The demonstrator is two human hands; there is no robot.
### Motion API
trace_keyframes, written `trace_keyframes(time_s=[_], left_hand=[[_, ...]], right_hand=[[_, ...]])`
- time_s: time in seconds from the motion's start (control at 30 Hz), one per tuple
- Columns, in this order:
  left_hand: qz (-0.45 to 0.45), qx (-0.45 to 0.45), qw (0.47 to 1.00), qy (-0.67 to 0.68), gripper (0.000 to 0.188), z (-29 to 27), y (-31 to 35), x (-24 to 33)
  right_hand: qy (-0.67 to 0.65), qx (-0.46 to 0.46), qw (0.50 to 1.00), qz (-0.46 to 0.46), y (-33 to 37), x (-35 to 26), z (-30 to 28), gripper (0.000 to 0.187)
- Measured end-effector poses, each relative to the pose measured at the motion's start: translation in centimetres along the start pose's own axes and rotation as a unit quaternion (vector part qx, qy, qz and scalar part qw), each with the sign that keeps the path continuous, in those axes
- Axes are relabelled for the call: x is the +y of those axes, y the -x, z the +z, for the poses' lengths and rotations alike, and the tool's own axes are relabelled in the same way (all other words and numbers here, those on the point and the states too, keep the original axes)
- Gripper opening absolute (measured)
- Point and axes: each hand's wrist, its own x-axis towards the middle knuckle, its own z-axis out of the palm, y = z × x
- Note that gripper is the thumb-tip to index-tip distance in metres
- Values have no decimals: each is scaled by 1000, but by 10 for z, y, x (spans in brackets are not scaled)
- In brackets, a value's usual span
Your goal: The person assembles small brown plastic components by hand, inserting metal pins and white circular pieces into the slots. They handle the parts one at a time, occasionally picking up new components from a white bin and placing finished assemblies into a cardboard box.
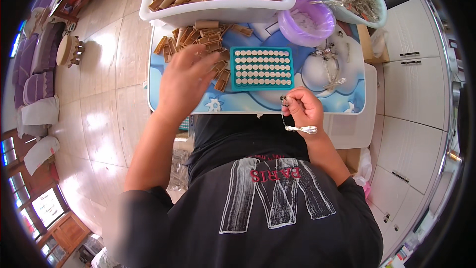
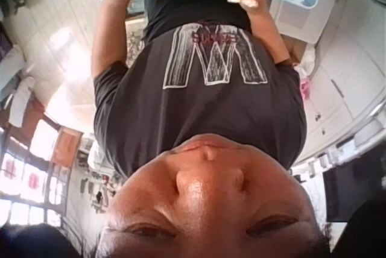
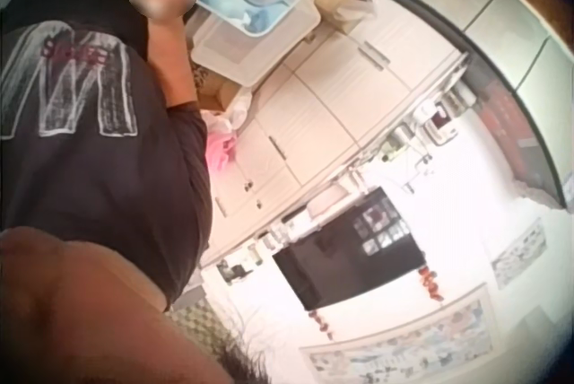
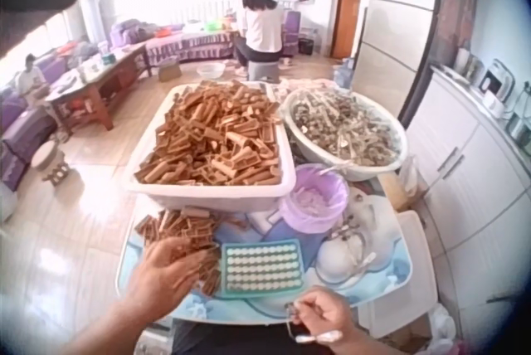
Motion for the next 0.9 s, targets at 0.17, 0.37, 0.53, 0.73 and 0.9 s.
trace_keyframes(time_s=[0.17, 0.37, 0.53, 0.73, 0.9], left_hand=[[29, -3, 997, -73, 30, 13, 21, -5], [-20, 93, 995, -25, 26, 9, 33, -10], [6, 38, 999, -30, 28, 24, 36, 11], [10, 30, 999, -40, 22, 33, 35, 21], [-29, -2, 985, 171, 16, 0, 38, 35]], right_hand=[[-5, 8, 1000, 6, 0, -1, 1, 5], [0, 4, 1000, 3, -1, 0, 0, 7], [-8, 3, 1000, -4, -1, 0, 2, 7], [-17, -2, 1000, 7, 0, -3, 4, 5], [71, -60, 993, -72, -5, -21, 14, 5]])
